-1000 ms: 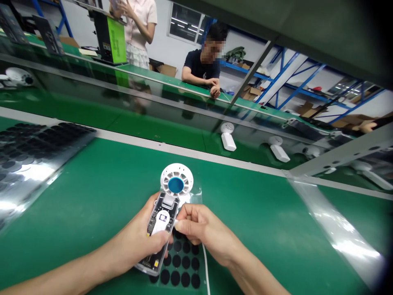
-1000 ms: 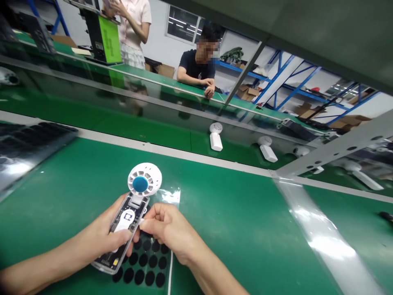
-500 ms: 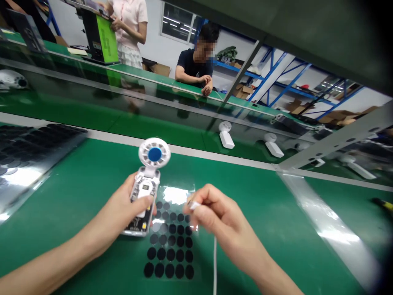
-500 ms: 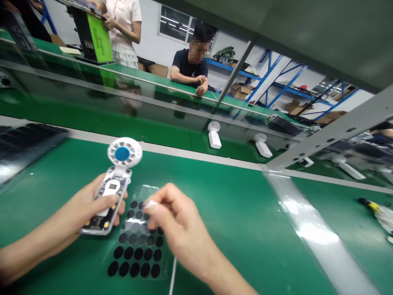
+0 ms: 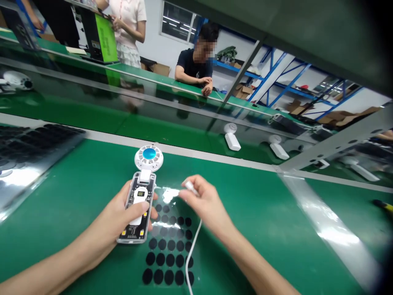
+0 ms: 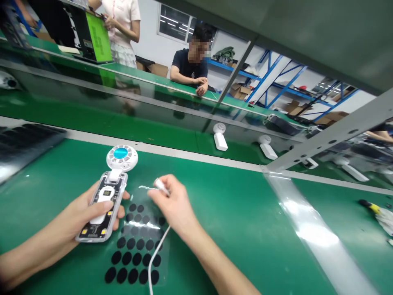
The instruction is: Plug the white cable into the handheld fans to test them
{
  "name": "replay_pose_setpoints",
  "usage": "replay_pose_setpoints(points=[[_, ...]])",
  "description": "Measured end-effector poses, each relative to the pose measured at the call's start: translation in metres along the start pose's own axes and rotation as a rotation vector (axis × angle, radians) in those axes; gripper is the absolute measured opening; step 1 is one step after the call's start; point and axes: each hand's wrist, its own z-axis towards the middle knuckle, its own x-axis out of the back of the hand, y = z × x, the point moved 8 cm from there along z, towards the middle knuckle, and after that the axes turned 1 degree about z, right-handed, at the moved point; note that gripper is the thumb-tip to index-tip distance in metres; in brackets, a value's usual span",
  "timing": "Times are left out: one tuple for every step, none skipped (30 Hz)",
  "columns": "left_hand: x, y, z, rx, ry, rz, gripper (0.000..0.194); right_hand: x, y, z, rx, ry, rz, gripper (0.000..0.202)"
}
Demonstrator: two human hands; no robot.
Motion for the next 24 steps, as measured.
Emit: replay_pose_setpoints(points=[[0.002, -0.002, 0.002, 0.012, 0.008, 0.012, 0.048, -0.007, 0.004, -0.004, 0.026, -0.043, -0.185, 0.008], [0.002, -0.004, 0.004, 0.03, 0.005, 0.035, 0.05, -0.016, 0.007, -0.008, 0.06, -0.1, -0.35, 0.009], [0.002, -0.007, 0.005, 0.048, -0.002, 0.058, 0.052, -0.025, 0.009, -0.012, 0.096, -0.157, -0.482, 0.011], [0.001, -0.009, 0.006, 0.057, -0.005, 0.079, 0.052, -0.032, 0.01, -0.016, 0.125, -0.202, -0.578, 0.013], [0.0, -0.01, 0.007, 0.056, -0.001, 0.096, 0.052, -0.037, 0.01, -0.018, 0.143, -0.233, -0.642, 0.016], [0.0, -0.01, 0.008, 0.046, 0.006, 0.105, 0.051, -0.04, 0.01, -0.02, 0.148, -0.253, -0.68, 0.017], [0.0, -0.011, 0.009, 0.032, 0.018, 0.109, 0.05, -0.042, 0.01, -0.02, 0.14, -0.264, -0.703, 0.017], [0.0, -0.011, 0.01, 0.017, 0.028, 0.107, 0.049, -0.043, 0.009, -0.019, 0.125, -0.269, -0.718, 0.017], [0.001, -0.011, 0.011, 0.003, 0.034, 0.101, 0.049, -0.043, 0.009, -0.017, 0.106, -0.272, -0.729, 0.015], [0.001, -0.012, 0.012, -0.007, 0.038, 0.099, 0.048, -0.042, 0.01, -0.015, 0.083, -0.273, -0.74, 0.014], [0.002, -0.013, 0.013, -0.013, 0.039, 0.102, 0.048, -0.042, 0.011, -0.013, 0.06, -0.274, -0.749, 0.013], [0.002, -0.013, 0.014, -0.018, 0.039, 0.11, 0.047, -0.042, 0.012, -0.012, 0.039, -0.275, -0.755, 0.012], [0.003, -0.014, 0.014, -0.023, 0.037, 0.121, 0.045, -0.042, 0.013, -0.011, 0.025, -0.277, -0.751, 0.013], [0.003, -0.014, 0.015, -0.028, 0.033, 0.133, 0.044, -0.043, 0.013, -0.011, 0.022, -0.282, -0.734, 0.014], [0.003, -0.013, 0.015, -0.033, 0.031, 0.149, 0.042, -0.043, 0.013, -0.011, 0.028, -0.282, -0.706, 0.016], [0.004, -0.012, 0.015, -0.042, 0.032, 0.166, 0.041, -0.042, 0.012, -0.012, 0.041, -0.28, -0.668, 0.018], [0.004, -0.011, 0.015, -0.052, 0.036, 0.181, 0.04, -0.041, 0.011, -0.014, 0.057, -0.272, -0.623, 0.019], [0.005, -0.009, 0.015, -0.064, 0.043, 0.196, 0.04, -0.038, 0.008, -0.016, 0.068, -0.257, -0.57, 0.019], [0.004, -0.007, 0.014, -0.071, 0.043, 0.207, 0.041, -0.034, 0.004, -0.018, 0.071, -0.234, -0.51, 0.018], [0.003, -0.006, 0.014, -0.069, 0.036, 0.205, 0.043, -0.029, -0.001, -0.02, 0.066, -0.208, -0.446, 0.017], [0.001, -0.005, 0.013, -0.059, 0.019, 0.192, 0.046, -0.026, -0.006, -0.021, 0.055, -0.187, -0.376, 0.016], [-0.001, -0.005, 0.012, -0.044, 0.0, 0.175, 0.05, -0.023, -0.012, -0.022, 0.042, -0.174, -0.307, 0.015], [-0.004, -0.006, 0.011, -0.025, -0.02, 0.159, 0.053, -0.023, -0.018, -0.023, 0.033, -0.168, -0.244, 0.015], [-0.007, -0.006, 0.01, -0.012, -0.036, 0.146, 0.056, -0.024, -0.024, -0.023, 0.032, -0.172, -0.194, 0.015]])
